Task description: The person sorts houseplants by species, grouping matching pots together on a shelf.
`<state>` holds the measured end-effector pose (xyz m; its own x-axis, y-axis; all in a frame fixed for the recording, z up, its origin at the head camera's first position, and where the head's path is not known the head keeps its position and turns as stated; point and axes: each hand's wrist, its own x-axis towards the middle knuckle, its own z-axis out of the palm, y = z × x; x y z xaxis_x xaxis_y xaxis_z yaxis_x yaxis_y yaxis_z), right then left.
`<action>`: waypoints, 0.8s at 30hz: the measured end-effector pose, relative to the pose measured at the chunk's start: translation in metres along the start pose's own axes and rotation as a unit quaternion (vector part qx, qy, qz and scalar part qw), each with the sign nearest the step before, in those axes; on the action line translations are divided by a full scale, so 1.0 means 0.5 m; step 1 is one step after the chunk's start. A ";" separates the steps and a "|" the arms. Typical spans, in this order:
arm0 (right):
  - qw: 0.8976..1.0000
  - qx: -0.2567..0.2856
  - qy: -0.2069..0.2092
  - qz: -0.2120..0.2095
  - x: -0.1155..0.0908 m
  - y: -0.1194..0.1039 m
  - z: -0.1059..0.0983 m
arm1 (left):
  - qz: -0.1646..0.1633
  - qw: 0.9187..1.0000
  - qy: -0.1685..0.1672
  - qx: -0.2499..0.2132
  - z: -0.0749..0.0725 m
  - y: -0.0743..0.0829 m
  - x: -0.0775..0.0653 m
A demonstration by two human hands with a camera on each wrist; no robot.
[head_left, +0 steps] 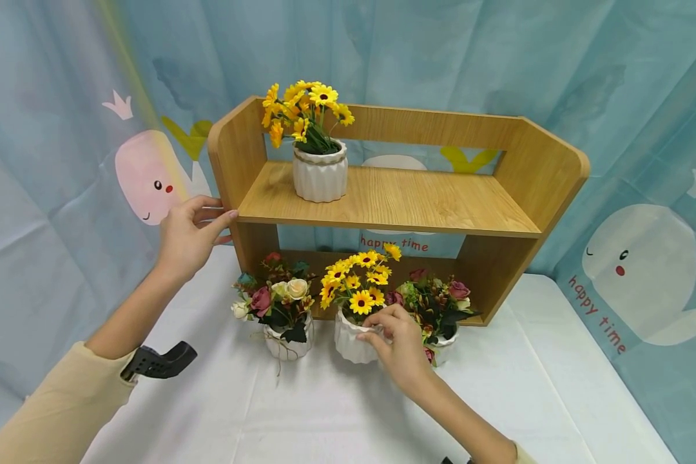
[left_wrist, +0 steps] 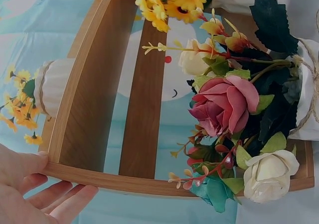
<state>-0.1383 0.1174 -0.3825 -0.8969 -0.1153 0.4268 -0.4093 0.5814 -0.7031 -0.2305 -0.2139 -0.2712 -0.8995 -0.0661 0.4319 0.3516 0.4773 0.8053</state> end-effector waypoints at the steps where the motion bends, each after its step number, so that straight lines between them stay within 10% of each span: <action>1: 1.000 -0.002 -0.001 -0.001 0.002 -0.002 -0.004 | 0.001 1.000 0.000 0.000 0.000 0.000 0.000; 24: 0.997 -0.041 -0.009 -0.066 0.054 -0.048 -0.089 | 0.005 1.000 0.002 -0.003 0.000 0.000 0.000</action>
<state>-0.1453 0.1365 -0.3288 -0.8392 -0.2086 0.5022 -0.5095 0.6242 -0.5922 -0.2303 -0.2140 -0.2711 -0.8946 -0.0654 0.4421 0.3623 0.4728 0.8032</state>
